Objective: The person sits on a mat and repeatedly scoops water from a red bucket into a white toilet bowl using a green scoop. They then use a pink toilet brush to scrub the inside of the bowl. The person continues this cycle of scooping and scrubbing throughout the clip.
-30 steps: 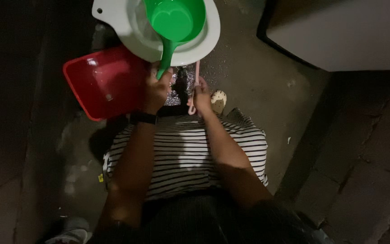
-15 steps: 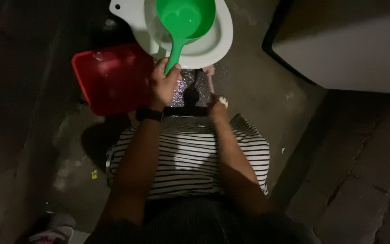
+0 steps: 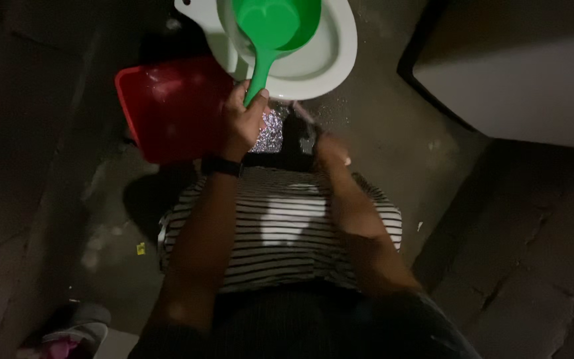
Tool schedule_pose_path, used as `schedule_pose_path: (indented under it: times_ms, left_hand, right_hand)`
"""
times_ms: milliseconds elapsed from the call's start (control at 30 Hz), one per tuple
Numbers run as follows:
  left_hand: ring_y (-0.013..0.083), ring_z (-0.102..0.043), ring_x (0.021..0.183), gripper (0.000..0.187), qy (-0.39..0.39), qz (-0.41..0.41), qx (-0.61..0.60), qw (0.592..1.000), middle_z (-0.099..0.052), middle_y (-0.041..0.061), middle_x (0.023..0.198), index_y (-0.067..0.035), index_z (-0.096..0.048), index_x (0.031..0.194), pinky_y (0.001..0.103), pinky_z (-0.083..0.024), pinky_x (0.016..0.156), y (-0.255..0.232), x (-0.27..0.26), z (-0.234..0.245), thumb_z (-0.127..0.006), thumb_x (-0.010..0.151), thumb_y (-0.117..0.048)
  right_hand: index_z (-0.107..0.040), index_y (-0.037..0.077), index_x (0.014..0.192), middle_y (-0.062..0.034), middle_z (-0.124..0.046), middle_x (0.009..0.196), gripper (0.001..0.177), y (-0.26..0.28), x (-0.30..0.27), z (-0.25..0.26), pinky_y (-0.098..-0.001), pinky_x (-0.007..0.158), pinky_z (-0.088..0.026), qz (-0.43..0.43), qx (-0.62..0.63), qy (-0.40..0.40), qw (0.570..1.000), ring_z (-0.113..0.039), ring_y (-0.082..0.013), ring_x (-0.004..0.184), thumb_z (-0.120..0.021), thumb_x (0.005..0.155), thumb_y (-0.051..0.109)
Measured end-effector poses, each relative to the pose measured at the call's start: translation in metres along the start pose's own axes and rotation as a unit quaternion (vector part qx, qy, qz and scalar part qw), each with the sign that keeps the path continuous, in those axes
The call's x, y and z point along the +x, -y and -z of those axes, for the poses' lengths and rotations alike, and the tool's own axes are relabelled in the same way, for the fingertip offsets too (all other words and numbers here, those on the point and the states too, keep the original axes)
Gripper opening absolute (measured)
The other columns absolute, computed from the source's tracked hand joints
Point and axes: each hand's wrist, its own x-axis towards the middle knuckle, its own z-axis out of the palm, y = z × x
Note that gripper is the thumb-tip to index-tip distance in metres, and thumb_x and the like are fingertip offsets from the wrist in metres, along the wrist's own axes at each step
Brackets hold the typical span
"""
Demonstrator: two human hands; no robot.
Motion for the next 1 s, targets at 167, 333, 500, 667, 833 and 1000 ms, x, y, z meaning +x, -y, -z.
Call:
schedule_pose_path:
  times_ms: [167, 333, 500, 667, 833, 1000]
  left_hand:
    - [0.0075, -0.055, 0.057, 0.032, 0.010, 0.050, -0.004, 0.999, -0.067, 0.001, 0.079, -0.003, -0.059, 0.125, 0.024, -0.045, 0.048, 0.009, 0.004, 0.005, -0.062, 0.101, -0.024]
    - [0.0072, -0.055, 0.061, 0.030, 0.020, -0.004, -0.009, 1.000, -0.064, 0.003, 0.080, -0.001, -0.060, 0.126, 0.022, -0.047, 0.052, 0.016, 0.008, 0.003, -0.063, 0.104, -0.022]
    - [0.0053, -0.062, 0.067, 0.035, 0.019, -0.019, -0.006, 1.000, -0.068, 0.000, 0.086, -0.001, -0.057, 0.130, 0.023, -0.051, 0.053, 0.016, 0.001, 0.005, -0.063, 0.102, -0.020]
    - [0.0065, -0.057, 0.057, 0.029, -0.024, 0.037, 0.027, 0.999, -0.067, 0.001, 0.076, -0.002, -0.063, 0.124, 0.023, -0.048, 0.050, -0.001, 0.001, 0.008, -0.064, 0.100, -0.017]
    - [0.0059, -0.054, 0.059, 0.026, 0.009, -0.011, -0.018, 1.000, -0.065, 0.000, 0.078, -0.002, -0.062, 0.122, 0.023, -0.046, 0.052, -0.001, -0.003, 0.009, -0.063, 0.103, -0.019]
    - [0.0055, -0.054, 0.063, 0.027, 0.007, -0.003, -0.015, 1.000, -0.064, 0.000, 0.079, -0.003, -0.062, 0.123, 0.022, -0.047, 0.055, -0.004, -0.008, 0.018, -0.063, 0.103, -0.020]
  right_hand:
    - [-0.065, 0.015, 0.138, -0.0135, -0.071, 0.134, 0.033, -0.001, 0.003, -0.024, -0.0461, 0.095, -0.057, -0.027, 0.056, 0.023, 0.998, -0.070, -0.0333, 0.117, -0.057, 0.107, 0.024]
    - [-0.043, 0.034, 0.157, -0.0155, -0.066, 0.134, 0.054, 0.007, -0.029, 0.002, -0.0486, 0.094, -0.056, -0.005, 0.141, -0.031, 0.990, -0.068, -0.0358, 0.116, -0.047, 0.107, 0.015]
    - [-0.051, 0.031, 0.146, -0.0116, -0.058, 0.140, 0.043, 0.026, -0.041, 0.017, -0.0527, 0.093, -0.052, -0.089, 0.145, 0.046, 0.984, -0.059, -0.0366, 0.121, -0.051, 0.103, 0.023]
    - [-0.044, 0.033, 0.153, -0.0160, -0.066, 0.131, 0.056, 0.022, -0.047, 0.018, -0.0505, 0.091, -0.054, 0.025, 0.183, -0.072, 0.980, -0.069, -0.0371, 0.110, -0.051, 0.101, 0.015]
    - [-0.046, 0.026, 0.152, -0.0185, -0.069, 0.128, 0.049, 0.008, -0.038, 0.002, -0.0497, 0.091, -0.055, -0.060, 0.144, -0.025, 0.987, -0.070, -0.0372, 0.109, -0.053, 0.103, 0.019]
    - [-0.043, 0.030, 0.152, -0.0189, -0.070, 0.123, 0.053, 0.027, -0.031, 0.011, -0.0509, 0.090, -0.055, -0.006, 0.150, -0.035, 0.988, -0.069, -0.0385, 0.109, -0.051, 0.101, 0.017]
